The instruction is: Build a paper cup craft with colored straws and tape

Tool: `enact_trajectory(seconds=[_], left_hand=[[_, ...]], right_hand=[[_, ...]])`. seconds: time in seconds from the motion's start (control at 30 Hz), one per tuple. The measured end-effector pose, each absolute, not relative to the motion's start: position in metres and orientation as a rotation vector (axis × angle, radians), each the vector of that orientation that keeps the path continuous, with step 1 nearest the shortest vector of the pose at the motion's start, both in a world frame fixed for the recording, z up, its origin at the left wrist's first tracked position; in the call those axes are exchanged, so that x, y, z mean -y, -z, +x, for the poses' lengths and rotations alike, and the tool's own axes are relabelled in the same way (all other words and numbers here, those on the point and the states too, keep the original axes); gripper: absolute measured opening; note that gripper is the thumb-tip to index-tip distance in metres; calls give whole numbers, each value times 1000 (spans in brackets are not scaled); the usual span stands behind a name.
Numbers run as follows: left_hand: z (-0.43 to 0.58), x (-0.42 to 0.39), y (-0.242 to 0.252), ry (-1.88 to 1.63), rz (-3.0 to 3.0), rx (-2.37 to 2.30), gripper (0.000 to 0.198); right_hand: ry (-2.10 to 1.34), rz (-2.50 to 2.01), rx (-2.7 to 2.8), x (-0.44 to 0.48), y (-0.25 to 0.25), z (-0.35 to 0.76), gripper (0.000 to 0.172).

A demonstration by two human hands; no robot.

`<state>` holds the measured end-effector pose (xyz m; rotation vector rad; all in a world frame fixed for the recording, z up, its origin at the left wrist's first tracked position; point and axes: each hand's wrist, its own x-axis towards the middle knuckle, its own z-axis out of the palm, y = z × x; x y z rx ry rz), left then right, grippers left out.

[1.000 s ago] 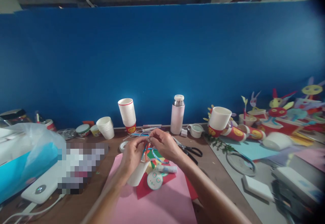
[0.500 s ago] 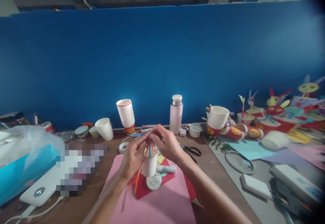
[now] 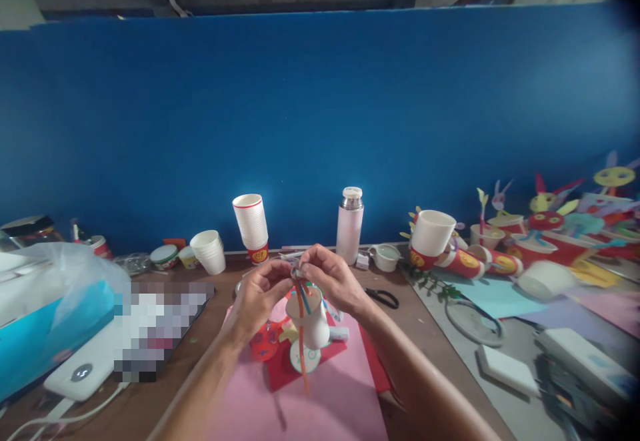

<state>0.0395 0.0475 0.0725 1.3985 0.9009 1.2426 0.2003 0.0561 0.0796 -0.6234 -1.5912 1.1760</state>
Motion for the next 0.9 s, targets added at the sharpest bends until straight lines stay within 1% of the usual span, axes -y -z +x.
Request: enact_trajectory(seconds=[0.2,0.4,0.5,0.63,0.77,0.9], left_hand=[[34,-47,-72,-1131,1328,-832,15],[34,-43,-79,-1021,1337,-756,22],[35,-42,-83,-1005,1357,-790,17],[32,-40,-87,-1032,1354,-922,10],[27,-39,-88,-1038,1407,-973,13],[23,-39,-86,-1001,1413,-946,14]], right_hand=[[-1207,-623,1655,-55,-81,202,9],[-1281,-547,1629,-55,-79,201,9],[-1360,-502,1598,-54,-81,201,11],[-1354,-515,1601,-54,-82,202,14],[-1387,-530,1603,-55,-81,204,12],[-1347,-541,1651,-55,-82,206,9]])
